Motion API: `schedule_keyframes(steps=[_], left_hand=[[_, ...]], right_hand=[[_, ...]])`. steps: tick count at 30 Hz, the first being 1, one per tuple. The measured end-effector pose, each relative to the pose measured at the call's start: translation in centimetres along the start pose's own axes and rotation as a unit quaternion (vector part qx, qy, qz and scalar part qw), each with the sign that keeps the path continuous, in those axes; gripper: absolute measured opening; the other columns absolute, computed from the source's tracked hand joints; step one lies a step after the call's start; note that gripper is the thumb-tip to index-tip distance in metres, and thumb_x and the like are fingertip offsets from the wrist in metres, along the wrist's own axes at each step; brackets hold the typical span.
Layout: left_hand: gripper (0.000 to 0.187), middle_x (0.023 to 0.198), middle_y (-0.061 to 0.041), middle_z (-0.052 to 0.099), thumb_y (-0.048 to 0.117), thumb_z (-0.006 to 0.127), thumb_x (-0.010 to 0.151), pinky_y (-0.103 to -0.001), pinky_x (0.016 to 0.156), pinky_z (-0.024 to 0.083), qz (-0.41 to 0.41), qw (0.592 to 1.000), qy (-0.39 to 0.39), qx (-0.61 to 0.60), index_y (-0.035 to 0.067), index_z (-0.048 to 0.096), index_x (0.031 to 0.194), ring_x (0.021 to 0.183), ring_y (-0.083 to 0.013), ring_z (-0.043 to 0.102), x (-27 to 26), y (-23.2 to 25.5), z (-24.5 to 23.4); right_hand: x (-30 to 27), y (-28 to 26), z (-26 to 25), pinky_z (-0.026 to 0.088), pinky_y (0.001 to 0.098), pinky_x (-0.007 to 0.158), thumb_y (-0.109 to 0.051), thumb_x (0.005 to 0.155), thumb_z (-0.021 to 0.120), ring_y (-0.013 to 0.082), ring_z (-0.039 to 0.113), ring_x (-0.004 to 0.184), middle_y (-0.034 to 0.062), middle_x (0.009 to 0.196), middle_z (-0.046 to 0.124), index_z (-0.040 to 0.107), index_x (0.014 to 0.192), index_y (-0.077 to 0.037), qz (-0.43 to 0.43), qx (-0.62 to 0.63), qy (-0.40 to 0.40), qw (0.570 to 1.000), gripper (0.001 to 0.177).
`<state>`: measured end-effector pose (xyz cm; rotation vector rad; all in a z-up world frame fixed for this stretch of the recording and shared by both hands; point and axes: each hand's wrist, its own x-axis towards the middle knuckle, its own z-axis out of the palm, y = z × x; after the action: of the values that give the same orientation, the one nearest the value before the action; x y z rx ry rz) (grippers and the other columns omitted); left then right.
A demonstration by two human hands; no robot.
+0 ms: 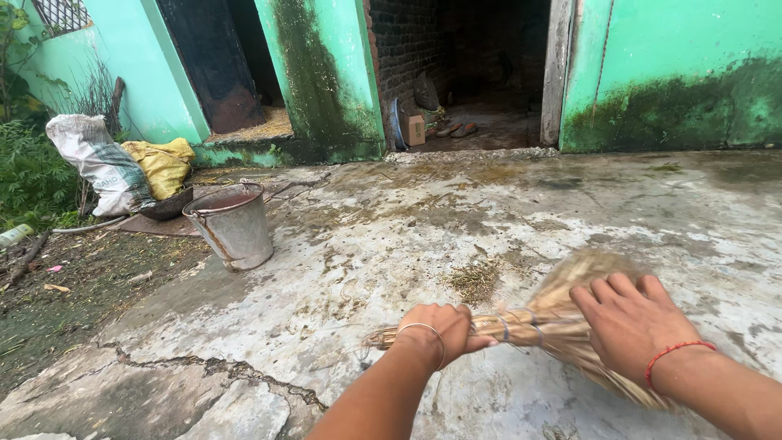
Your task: The person sweeps debris from a concrete floor using a small broom and gathers it into a pile.
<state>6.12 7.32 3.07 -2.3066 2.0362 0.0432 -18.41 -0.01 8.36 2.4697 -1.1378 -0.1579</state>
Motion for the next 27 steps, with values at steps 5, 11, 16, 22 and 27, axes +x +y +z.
schedule_keyframes(steps=[5,11,16,22,27], left_hand=[[0.078,0.103,-0.013,0.077,0.08,0.045,0.091,-0.045,0.08,0.059,0.105,0.988,-0.031,0.106,0.01,0.07,0.115,0.094,-0.0303,0.075,1.2,0.1,1.1],[0.071,0.118,-0.006,0.074,0.076,0.051,0.09,-0.043,0.085,0.06,-0.061,0.991,-0.098,0.072,0.016,0.075,0.118,0.109,-0.0238,0.072,3.2,-1.1,2.8],[0.064,0.115,-0.004,0.075,0.072,0.053,0.092,-0.041,0.083,0.062,-0.131,0.988,-0.062,0.048,0.017,0.076,0.118,0.107,-0.0221,0.073,3.2,-1.9,1.1],[0.076,0.106,-0.01,0.076,0.079,0.045,0.09,-0.042,0.081,0.058,-0.082,0.994,-0.055,-0.037,0.013,0.076,0.113,0.098,-0.0241,0.074,0.7,1.8,-0.9],[0.084,0.105,-0.014,0.076,0.083,0.043,0.09,-0.045,0.084,0.059,0.083,0.996,-0.015,-0.006,0.009,0.073,0.115,0.1,-0.0309,0.074,1.4,4.8,0.0]], right_hand=[[-0.3,-0.6,-0.2,0.037,0.0404,0.104,-0.024,0.094,0.055,0.0162,0.048,0.12,-0.0008,0.114,0.054,0.047,0.123,-0.021,-0.016,-0.008,0.0,1.0,0.03],[-0.8,0.1,-0.4,0.036,0.0417,0.107,-0.025,0.096,0.055,0.0157,0.048,0.121,-0.001,0.115,0.054,0.046,0.122,-0.02,-0.006,-0.021,-0.026,0.999,0.028],[-1.1,0.7,-0.8,0.036,0.0399,0.107,-0.025,0.098,0.053,0.0138,0.047,0.124,-0.0026,0.117,0.054,0.045,0.124,-0.021,0.009,-0.023,-0.043,0.999,0.028],[-1.0,0.7,-0.7,0.035,0.039,0.108,-0.025,0.098,0.053,0.013,0.046,0.123,-0.0017,0.118,0.053,0.045,0.126,-0.019,0.011,-0.043,-0.045,0.998,0.029],[-0.8,0.3,-0.7,0.037,0.0386,0.105,-0.026,0.095,0.056,0.0143,0.047,0.122,-0.0024,0.116,0.054,0.045,0.125,-0.021,-0.004,-0.02,-0.021,1.0,0.032]])
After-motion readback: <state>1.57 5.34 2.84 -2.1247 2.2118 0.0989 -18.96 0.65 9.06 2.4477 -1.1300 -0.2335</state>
